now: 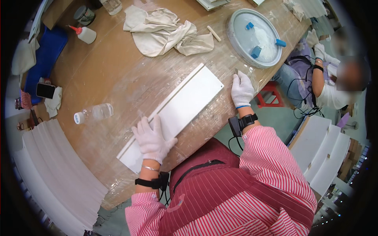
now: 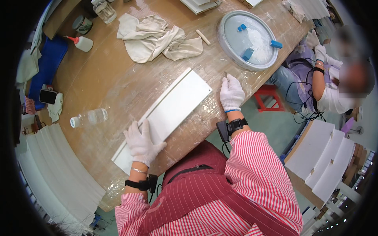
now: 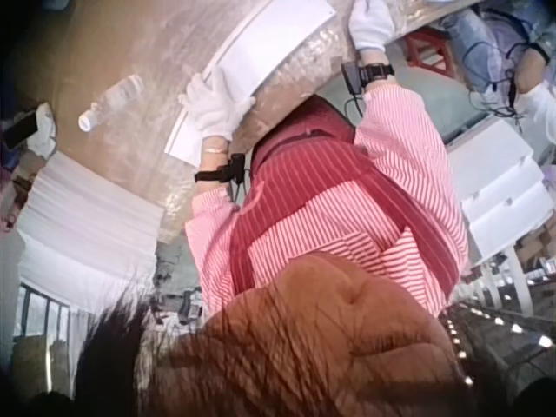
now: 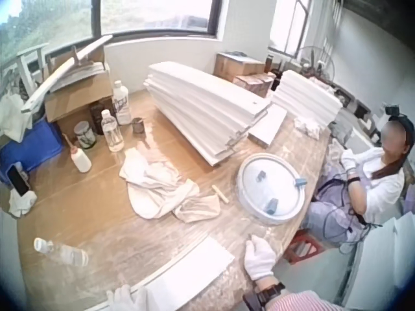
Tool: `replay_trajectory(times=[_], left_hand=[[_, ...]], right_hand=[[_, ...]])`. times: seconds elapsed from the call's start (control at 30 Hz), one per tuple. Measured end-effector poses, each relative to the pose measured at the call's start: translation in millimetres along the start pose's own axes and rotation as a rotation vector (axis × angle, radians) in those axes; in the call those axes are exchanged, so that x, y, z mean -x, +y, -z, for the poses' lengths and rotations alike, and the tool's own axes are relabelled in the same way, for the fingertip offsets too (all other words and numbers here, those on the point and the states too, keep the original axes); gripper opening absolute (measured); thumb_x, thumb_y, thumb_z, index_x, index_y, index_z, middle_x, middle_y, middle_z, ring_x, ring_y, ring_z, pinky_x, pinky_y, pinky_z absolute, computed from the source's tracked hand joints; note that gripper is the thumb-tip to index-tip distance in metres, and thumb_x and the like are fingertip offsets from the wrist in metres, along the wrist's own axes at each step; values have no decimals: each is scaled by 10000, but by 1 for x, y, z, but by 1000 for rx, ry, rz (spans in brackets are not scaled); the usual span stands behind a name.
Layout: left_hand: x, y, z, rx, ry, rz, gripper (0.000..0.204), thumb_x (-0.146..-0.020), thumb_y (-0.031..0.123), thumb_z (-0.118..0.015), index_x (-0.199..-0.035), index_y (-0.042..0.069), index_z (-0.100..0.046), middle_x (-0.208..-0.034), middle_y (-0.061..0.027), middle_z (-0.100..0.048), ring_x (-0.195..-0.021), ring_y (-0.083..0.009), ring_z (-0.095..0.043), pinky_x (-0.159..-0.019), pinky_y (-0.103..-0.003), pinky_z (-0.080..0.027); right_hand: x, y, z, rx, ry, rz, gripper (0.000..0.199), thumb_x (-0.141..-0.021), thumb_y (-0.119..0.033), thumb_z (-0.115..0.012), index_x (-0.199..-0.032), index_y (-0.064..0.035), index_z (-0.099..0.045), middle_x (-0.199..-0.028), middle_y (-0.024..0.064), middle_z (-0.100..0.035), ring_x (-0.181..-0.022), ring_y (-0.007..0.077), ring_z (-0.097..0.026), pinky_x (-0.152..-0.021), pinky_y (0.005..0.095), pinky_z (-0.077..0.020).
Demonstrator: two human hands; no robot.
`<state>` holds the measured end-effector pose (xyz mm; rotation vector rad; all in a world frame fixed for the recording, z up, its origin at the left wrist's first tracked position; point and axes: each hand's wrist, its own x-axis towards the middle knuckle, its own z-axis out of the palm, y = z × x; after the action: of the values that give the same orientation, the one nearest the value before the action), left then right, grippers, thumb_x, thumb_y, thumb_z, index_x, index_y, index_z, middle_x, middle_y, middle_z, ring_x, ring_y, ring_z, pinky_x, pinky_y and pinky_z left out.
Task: Applying glue or sealant to the edges of white furniture panels and wiping them.
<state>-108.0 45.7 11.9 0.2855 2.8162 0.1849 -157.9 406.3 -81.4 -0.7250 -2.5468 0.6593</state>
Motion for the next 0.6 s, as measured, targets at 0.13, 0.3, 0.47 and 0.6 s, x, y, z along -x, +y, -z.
replay_trajectory(times=[0.13,0.3,0.47,0.6], left_hand=[[12,12,12,-24,-155,-10,1040,-541,394,-897,-1453,93,-499,-1343,-255,-474,-1288,-451,-460,-1127,-660,-341],[-2,-2,52,46,-365,-93,945,-616,384,-852,-1427,52,-501,-1272,-214,-538,-1190,-403,-558,-1058,-535,-459],[-37,-71,74,1018,-829,-6,561,-816,289,-740,-1293,27,-605,-1122,-168,-648,-1050,-370,-635,-991,-424,-514],[-40,-79,36,534,-116,213,402,-969,316,-651,-1253,33,-673,-1137,-180,-675,-1089,-365,-639,-961,-469,-513]], right_hand=[[5,0,-1,12,61,78,264,-969,-261,-682,-1153,-83,-747,-1082,165,-755,-971,341,-732,-865,420,-572],[3,0,-2,16,48,68,264,-970,-262,-673,-1166,-96,-740,-1074,144,-751,-963,337,-727,-854,420,-571],[5,-2,0,4,42,60,274,-974,-279,-661,-1177,-108,-730,-1075,127,-747,-957,332,-722,-839,417,-570],[10,-1,-1,29,15,49,272,-978,-290,-653,-1173,-117,-732,-1079,130,-746,-980,330,-718,-856,420,-566]])
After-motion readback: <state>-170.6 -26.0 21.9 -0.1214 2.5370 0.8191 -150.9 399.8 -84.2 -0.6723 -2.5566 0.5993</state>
